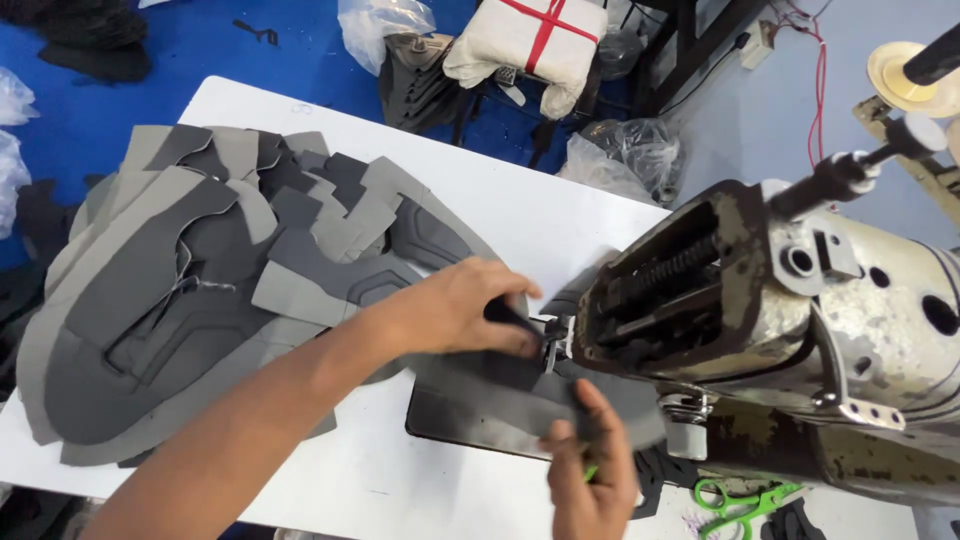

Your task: The person sews gray shoe parts using a sewing machine, guiding each piece under the needle and trimming excess thread with scissors. The person repeats this process for multiple shoe parts, stacking the finished pieces on the table.

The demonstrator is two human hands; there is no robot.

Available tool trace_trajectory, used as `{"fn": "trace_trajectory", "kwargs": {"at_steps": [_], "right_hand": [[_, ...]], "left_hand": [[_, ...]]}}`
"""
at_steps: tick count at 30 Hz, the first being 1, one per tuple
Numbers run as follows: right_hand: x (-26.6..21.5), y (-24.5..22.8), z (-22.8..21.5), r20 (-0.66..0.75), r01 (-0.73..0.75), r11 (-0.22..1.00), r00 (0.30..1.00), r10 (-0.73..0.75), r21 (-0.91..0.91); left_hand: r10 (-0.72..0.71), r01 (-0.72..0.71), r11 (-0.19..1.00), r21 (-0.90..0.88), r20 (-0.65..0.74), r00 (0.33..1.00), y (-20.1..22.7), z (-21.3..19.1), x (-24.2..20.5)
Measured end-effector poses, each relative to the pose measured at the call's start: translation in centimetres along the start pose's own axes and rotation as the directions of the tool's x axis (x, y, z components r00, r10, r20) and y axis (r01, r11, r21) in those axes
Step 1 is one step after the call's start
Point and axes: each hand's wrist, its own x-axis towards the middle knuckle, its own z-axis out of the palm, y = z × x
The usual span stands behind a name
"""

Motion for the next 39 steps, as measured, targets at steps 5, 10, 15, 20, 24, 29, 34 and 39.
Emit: {"fn": "trace_trajectory", "kwargs": {"at_steps": [5,10,15,20,24,29,34,39], "right_hand": [[2.4,-1.5,-1.5,-0.067,-0.163,0.982,0.985,0.157,-0.095],[2.6,-0.7,-1.8,-0.016,-0.06,0.995,0.998,0.059,-0.075],[3.1,-1.1,-1.5,-0.043,-0.12,0.993,0.992,0.12,0.001],[2.9,-0.8,-1.5,-0.062,-0.084,0.994,0.995,0.079,-0.07],[2.8,0.2,-1.3,0.003,0.066,0.997,0.998,-0.066,-0.035],[1.9,0.3,-0.5,0.033,0.147,0.989,0.989,-0.146,-0.02],[1.8,1.2,-3.1,-0.094,0.0,1.0,0.996,-0.001,-0.01],[1.9,3.6,-9.0,0.178,0.056,0.995,0.983,-0.04,-0.086]], "left_hand": [[-0.119,0.225,0.923,-0.313,0.324,0.939,1.6,0.1,-1.6],[-0.267,0.356,0.905,-0.232,0.343,0.901,2.3,-0.3,-1.6],[-0.272,0.349,0.901,-0.258,0.292,0.917,2.0,0.4,-1.8],[-0.218,0.291,0.928,-0.232,0.295,0.93,1.5,0.3,-1.1],[-0.199,0.296,0.922,-0.249,0.35,0.915,0.3,0.4,-0.1],[-0.06,0.199,0.925,-0.324,0.392,0.918,-0.8,0.7,0.8],[-0.208,0.43,0.825,-0.367,0.511,0.834,0.3,0.9,-1.1],[-0.382,0.519,0.654,-0.551,0.352,0.855,5.5,3.7,-6.1]]}}
